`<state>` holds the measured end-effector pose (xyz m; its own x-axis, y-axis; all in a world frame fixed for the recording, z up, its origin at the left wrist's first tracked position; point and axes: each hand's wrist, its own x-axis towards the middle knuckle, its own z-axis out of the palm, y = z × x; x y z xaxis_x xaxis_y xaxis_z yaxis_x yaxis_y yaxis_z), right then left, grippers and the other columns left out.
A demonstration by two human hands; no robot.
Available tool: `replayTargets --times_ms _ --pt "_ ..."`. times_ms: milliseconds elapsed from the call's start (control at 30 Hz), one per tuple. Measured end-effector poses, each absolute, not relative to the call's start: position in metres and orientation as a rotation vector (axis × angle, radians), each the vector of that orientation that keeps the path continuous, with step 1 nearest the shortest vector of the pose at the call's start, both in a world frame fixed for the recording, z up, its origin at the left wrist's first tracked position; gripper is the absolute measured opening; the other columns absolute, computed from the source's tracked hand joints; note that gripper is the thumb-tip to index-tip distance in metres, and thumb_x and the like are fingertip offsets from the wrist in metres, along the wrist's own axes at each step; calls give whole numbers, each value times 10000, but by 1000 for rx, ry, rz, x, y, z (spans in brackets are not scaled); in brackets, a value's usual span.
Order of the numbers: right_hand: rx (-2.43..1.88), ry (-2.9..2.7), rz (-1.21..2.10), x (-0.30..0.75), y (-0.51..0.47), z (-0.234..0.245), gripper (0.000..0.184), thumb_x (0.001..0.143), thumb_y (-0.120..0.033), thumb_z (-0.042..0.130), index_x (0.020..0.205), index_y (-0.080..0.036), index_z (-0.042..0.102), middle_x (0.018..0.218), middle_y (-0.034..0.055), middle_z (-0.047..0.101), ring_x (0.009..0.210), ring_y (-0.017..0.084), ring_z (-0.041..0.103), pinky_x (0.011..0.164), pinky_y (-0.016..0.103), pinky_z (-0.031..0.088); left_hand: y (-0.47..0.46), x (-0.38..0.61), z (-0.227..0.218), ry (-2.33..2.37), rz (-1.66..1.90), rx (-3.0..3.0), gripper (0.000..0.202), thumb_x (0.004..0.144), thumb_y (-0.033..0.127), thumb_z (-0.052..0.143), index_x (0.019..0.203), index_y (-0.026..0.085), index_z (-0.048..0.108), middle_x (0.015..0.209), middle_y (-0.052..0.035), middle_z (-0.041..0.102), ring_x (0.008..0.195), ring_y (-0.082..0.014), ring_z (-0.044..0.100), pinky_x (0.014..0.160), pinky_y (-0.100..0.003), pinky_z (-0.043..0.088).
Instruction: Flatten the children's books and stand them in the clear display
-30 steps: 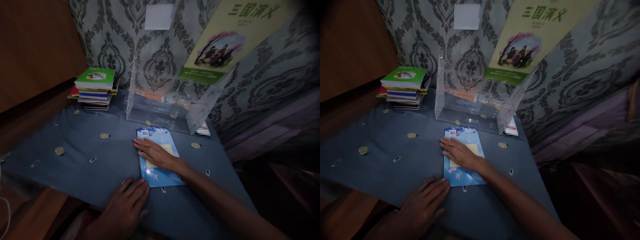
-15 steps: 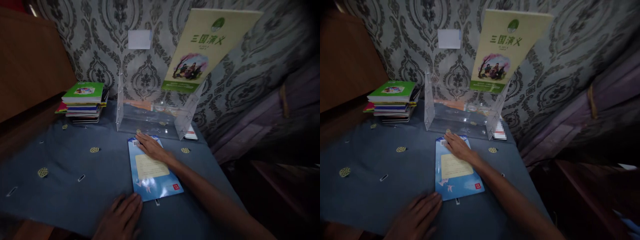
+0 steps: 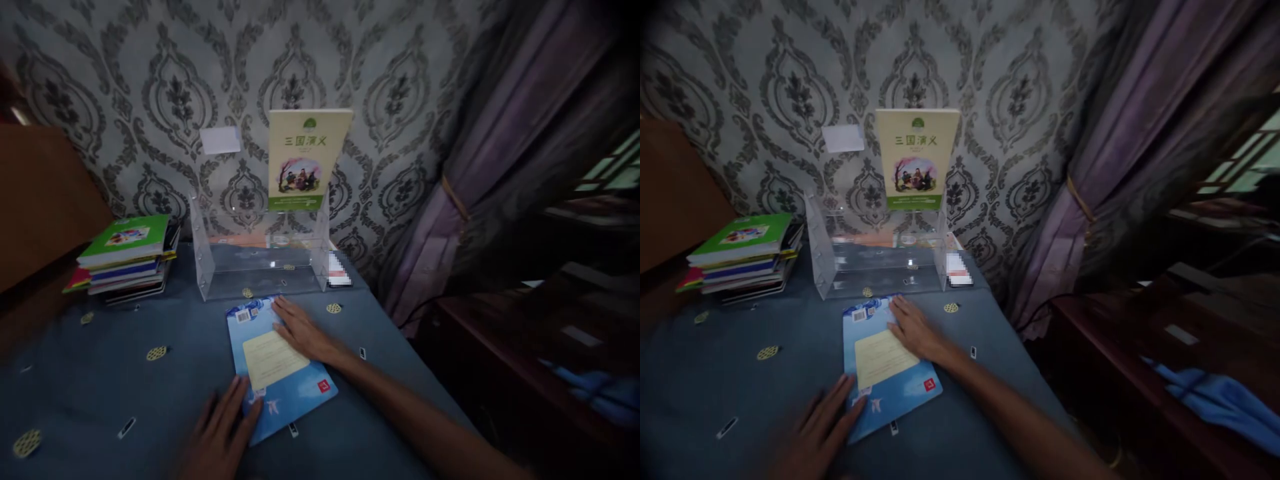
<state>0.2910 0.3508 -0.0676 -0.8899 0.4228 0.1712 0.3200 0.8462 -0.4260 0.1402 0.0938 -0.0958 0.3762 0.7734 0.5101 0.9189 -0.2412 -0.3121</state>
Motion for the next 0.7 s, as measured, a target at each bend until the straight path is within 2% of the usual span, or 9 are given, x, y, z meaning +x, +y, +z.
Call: replayTargets --times_ms 100,233,367,500,633,700 --pt "-598 -2771 581 305 336 -63 579 1022 -341 430 1507 -27 395 1596 222 322 1520 281 244 1232 494 274 107 133 -102 -1474 -327 -2067 860 901 730 455 1552 177 353 1433 -169 577 1285 -302 567 910 -374 535" --pt "-629 -2773 600 325 314 -60 587 1004 -322 478 1507 -31 399 1597 218 322 1519 289 240 1226 489 289 115 123 -118 -1491 -309 -2097 848 901 663 513 1586 230 264 1495 -154 517 1325 -324 534 924 -415 530" --pt "-606 -2747 638 344 295 -63 606 1007 -363 493 1529 -78 379 1606 193 312 1520 278 238 1223 486 297 116 119 -115 -1483 -323 -2146 848 921 615 536 1601 235 201 1474 -155 539 1293 -322 566 926 -391 526" --pt "-592 -2731 666 363 278 -63 664 999 -450 510 1539 -89 367 1614 191 287 1523 289 220 1227 496 281 111 117 -95 -1432 -229 -2209 797 953 587 522 1601 257 195 1430 -122 589 1261 -274 600 929 -320 519" --pt "-607 -2737 690 385 258 -60 705 985 -523 511 1542 -113 372 1616 185 275 1517 304 225 1219 506 290 99 123 -94 -1418 -220 -2286 839 924 627 552 1599 291 184 1409 -92 612 1245 -247 620 945 -297 521" --pt "-574 -2739 653 397 248 -68 743 970 -553 519 1555 -127 351 1619 183 258 1515 312 217 1212 504 301 90 133 -99 -1469 -223 -2215 800 949 513 590 1595 338 152 1364 -62 649 1203 -238 652 933 -310 539"
